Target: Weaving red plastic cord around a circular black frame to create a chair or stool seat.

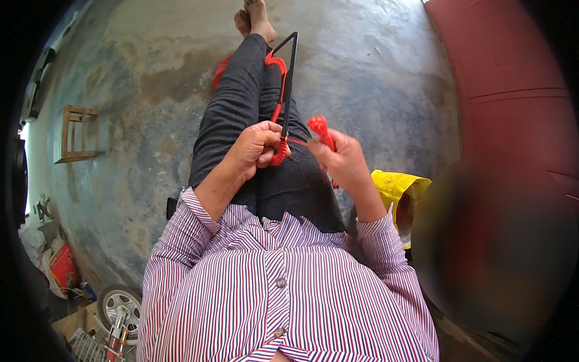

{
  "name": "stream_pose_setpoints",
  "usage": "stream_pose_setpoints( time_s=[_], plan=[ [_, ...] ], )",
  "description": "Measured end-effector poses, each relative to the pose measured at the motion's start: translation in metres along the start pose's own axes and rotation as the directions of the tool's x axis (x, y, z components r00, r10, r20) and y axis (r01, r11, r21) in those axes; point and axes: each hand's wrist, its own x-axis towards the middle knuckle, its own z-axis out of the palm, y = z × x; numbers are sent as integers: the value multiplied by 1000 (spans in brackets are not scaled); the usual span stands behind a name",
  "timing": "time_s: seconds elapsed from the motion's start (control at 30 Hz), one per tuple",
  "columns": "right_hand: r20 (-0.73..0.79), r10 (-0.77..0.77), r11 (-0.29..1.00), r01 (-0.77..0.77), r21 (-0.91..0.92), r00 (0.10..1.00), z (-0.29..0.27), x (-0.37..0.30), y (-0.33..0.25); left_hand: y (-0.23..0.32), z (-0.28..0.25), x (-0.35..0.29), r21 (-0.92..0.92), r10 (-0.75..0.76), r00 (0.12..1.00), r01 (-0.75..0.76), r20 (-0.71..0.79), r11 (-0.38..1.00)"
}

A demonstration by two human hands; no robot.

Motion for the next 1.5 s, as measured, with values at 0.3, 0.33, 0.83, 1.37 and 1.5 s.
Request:
stream_pose_setpoints(
  time_s=[0.3, 0.33, 0.83, 1.37, 1.5],
  plan=[
    [-86, 94, 980, -78, 181, 992, -12, -9, 40, -2, -1, -6, 12, -76, 997, 76, -21, 997],
    [-127, 114, 969, -82, 232, 985, -14, -6, 41, -7, 2, -4, 182, 126, 987, -106, -102, 978],
    [365, -31, 586, -279, 761, 930, 27, -13, 0, 21, 55, -53, 87, 272, 912, -311, 308, 946],
    [51, -249, 939, 254, -230, 967, 12, 45, 36, 19, -6, -11, 870, 581, 647, -371, 494, -326],
    [69, -276, 838, 275, -471, 959, 30, 49, 34, -3, 3, 0, 928, 648, 698, -370, 305, -38]
  ],
)
